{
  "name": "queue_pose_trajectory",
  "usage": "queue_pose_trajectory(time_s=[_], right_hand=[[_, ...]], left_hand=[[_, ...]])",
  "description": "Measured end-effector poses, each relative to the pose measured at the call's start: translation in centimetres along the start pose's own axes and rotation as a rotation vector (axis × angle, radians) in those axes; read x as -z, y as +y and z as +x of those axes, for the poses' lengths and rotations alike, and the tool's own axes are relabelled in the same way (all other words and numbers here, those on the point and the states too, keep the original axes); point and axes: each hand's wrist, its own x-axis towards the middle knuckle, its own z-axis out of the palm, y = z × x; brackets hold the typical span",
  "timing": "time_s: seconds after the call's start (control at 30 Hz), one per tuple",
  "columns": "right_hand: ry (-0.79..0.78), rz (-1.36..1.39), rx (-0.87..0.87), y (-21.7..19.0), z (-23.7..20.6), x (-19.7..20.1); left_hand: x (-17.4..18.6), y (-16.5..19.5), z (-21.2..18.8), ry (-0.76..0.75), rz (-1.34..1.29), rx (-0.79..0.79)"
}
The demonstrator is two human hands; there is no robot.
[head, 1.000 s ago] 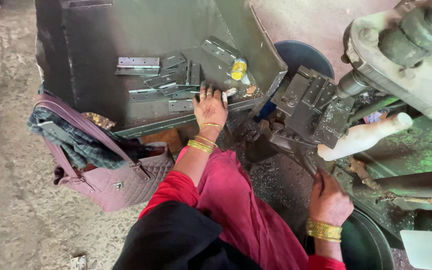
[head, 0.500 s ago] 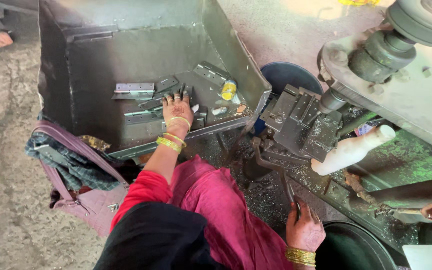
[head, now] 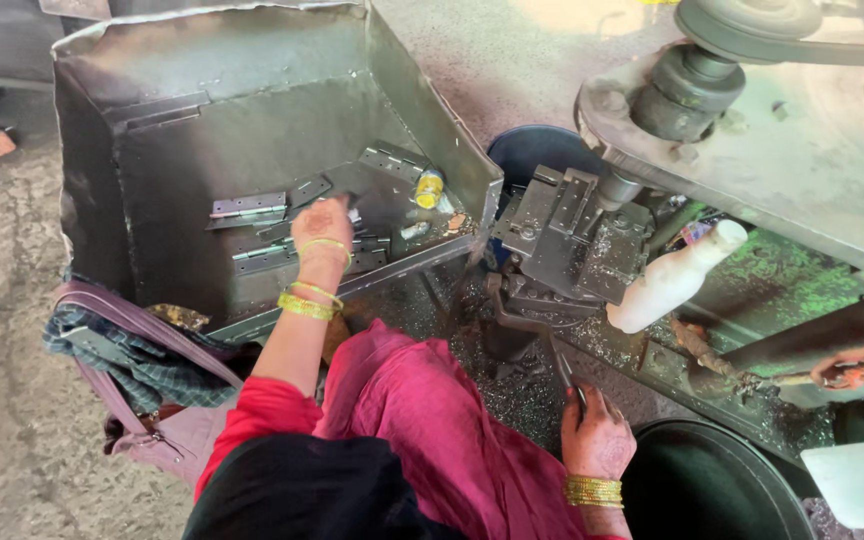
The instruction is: The person operates a drill press to drill holes into small metal plates. They repeatedly pick up plates from a bin, position them under the drill, activate the press, and return the finished plates to the bin.
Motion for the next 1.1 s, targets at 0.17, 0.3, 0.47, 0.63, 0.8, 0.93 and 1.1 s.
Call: queue_pose_trajectory(time_s=[0.17, 0.3, 0.47, 0.63, 0.8, 0.93, 1.1], right_hand=[[-0.009, 0.012, 0.004, -0.2, -0.1, 0.1], [0.016, 0.099, 0.026, -0.4, -0.3, 0.6], [0.029, 0.112, 0.022, -0.9, 0.0, 1.1], [0.051, 0.174, 0.029, -1.3, 0.0, 1.6], [0.024, 0.214, 0.044, -1.4, -0.1, 2.2], [0.016, 0.221, 0.026, -1.5, 0.2, 2.4], [0.051, 0.229, 0.037, -1.6, 0.4, 2.3]], left_hand=[[1.2, 0.2, -0.7, -0.121, 0.113, -0.013], [2.8, 1.3, -0.8, -0.118, 0.051, -0.002], [6.4, 5.6, -1.8, -0.176, -0.268, -0.026], [7.0, 13.4, -4.5, -0.235, -0.590, -0.348], [2.7, 23.1, -10.7, -0.147, -0.162, -0.753], [0.3, 27.0, -17.3, 0.078, 0.171, -0.795], [-0.1, 27.7, -18.0, -0.055, 0.199, -0.735]])
